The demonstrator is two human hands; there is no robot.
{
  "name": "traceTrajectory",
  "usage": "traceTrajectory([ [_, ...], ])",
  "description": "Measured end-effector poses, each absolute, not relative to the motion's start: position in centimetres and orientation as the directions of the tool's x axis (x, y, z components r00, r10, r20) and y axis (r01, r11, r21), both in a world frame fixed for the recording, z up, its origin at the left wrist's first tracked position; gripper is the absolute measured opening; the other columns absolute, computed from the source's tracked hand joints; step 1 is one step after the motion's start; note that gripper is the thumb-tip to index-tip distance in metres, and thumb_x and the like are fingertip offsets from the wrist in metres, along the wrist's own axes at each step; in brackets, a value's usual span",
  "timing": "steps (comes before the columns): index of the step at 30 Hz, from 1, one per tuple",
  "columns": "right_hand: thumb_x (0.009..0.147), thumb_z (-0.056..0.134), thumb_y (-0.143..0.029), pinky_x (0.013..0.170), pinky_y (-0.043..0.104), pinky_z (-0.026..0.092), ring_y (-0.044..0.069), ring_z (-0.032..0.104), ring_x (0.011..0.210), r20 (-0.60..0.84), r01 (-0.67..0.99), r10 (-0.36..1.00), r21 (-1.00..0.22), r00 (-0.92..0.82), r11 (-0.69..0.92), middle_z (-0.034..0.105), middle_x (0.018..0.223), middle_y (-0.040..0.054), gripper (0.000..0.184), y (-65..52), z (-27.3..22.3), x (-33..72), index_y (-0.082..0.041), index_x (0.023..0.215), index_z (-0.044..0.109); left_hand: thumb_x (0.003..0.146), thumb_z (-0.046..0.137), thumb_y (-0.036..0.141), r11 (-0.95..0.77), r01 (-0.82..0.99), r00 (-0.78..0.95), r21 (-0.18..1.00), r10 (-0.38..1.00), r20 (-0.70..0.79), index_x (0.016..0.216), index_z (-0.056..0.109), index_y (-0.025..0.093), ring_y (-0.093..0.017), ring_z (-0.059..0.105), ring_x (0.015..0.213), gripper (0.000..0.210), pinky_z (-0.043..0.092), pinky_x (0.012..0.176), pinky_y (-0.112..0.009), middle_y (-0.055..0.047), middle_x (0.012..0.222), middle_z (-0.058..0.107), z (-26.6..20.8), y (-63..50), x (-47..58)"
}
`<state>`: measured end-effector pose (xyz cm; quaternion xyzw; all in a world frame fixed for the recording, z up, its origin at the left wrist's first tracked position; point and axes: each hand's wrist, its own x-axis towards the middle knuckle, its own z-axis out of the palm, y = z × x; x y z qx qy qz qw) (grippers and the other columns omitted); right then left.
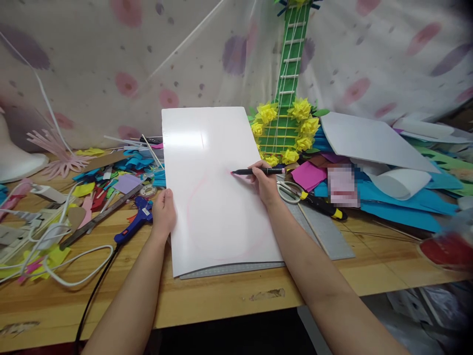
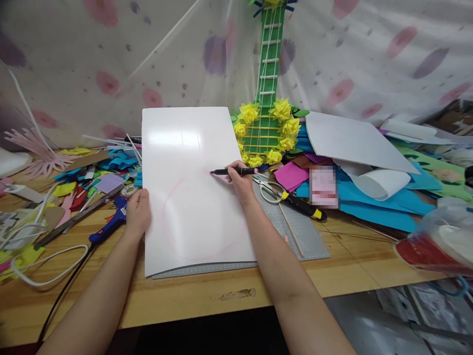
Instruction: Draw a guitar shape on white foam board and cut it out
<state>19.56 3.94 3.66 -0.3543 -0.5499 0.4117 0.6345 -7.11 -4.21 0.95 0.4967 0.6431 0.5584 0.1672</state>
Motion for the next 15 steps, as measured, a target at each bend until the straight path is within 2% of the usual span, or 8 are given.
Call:
traceTrajectory([
  [7, 0.079, 0.059, -0.044, 0.064, 0.026, 0.04, 0.012, 0.055, 0.068, 0.381, -0.01, 0.921, -0.924, -0.078, 0.382, 0.062, 0.068, -0.0017, 0.025, 3.45, 4.2, 18.9, -0.021, 0.089, 0.061, 0.087, 0.039, 0.038, -0.123, 0.47, -0.45, 0.874, 0.819, 0.357, 0.069, 0.048, 0.02, -0.013, 0.044, 0.064, 0.027, 0.035, 0.061, -0.025, 0.001, 0.066, 0.049, 0.62, -4.1, -7.25],
  [12, 0.078, 0.06, -0.043, 0.07, 0.027, 0.04, 0.012, 0.056, 0.07, 0.392, 0.017, 0.917, -0.919, -0.07, 0.394, 0.062, 0.067, -0.0023, 0.024, 3.45, 4.28, 18.59, -0.022, 0.087, 0.061, 0.087, 0.04, 0.04, -0.126, 0.467, -0.445, 0.875, 0.822, 0.355, 0.068, 0.046, 0.02, -0.013, 0.043, 0.064, 0.029, 0.034, 0.061, -0.024, 0.002, 0.066, 0.048, 0.7, -4.13, -7.13],
  [15, 0.078, 0.059, -0.044, 0.067, 0.027, 0.041, 0.012, 0.055, 0.067, 0.386, 0.022, 0.92, -0.921, -0.073, 0.388, 0.06, 0.065, -0.0027, 0.023, 3.66, 4.04, 18.8, -0.022, 0.084, 0.061, 0.086, 0.041, 0.043, -0.119, 0.465, -0.453, 0.877, 0.819, 0.351, 0.067, 0.046, 0.02, -0.013, 0.042, 0.063, 0.03, 0.034, 0.059, -0.024, 0.002, 0.064, 0.047, 0.93, -4.2, -6.99],
])
